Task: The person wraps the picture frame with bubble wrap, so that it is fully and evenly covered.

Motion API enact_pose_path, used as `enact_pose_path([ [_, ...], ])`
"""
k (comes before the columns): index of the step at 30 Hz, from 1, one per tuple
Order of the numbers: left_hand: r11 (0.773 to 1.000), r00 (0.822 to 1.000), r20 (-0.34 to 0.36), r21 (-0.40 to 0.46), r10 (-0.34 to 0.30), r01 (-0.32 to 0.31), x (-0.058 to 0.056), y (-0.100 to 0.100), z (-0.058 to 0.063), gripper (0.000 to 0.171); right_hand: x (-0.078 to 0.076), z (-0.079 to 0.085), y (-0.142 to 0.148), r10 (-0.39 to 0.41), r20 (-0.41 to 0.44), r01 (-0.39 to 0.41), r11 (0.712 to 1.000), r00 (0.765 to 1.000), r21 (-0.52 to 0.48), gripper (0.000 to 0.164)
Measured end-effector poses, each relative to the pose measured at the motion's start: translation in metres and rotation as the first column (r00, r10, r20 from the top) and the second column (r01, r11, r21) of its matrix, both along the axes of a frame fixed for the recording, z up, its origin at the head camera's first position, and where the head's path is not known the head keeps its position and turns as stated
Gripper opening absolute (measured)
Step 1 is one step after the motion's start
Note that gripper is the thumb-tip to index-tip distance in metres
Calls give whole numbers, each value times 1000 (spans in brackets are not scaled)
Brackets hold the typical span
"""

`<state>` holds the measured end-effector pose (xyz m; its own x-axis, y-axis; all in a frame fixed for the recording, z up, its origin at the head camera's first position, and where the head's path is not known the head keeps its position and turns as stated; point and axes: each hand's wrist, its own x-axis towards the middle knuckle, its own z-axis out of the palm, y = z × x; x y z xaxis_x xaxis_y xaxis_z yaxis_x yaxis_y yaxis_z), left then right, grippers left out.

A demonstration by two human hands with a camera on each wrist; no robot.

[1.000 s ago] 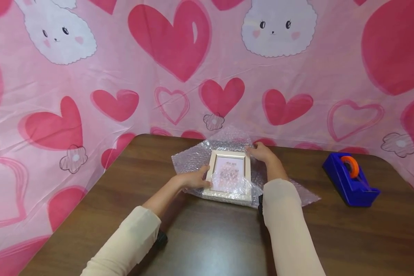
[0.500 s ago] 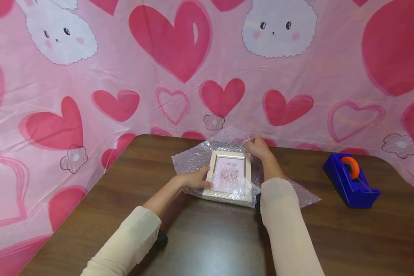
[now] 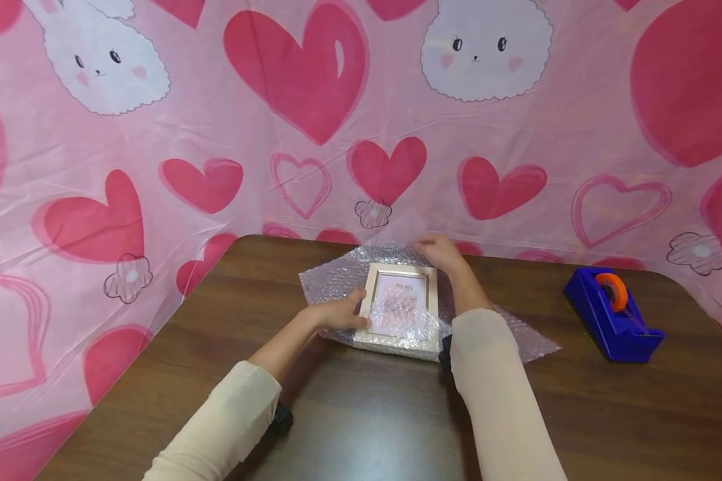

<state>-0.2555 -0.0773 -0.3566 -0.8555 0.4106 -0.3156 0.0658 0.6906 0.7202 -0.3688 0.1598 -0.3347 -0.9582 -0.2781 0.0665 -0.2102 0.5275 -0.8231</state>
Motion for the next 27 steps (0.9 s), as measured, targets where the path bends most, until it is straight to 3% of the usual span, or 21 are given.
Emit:
enact_pose_path([
  [11,1000,1000,-26,-23,2,-2,4,4,2,74,-2,17,-9,66,-107,-58,995,992,77,39],
  [17,995,997,-74,-99,-6,-1,4,7,1,76,5,24,-14,40,-108,-34,998,993,53,36],
  [23,980,983,-150,-184,-109,81,1,11,0,79,14,26,-19,-44,-197,57,997,979,59,20],
  [27,966,975,-148,-225,-165,129,1,15,0,79,19,27,-19,-58,-270,91,989,961,114,13],
])
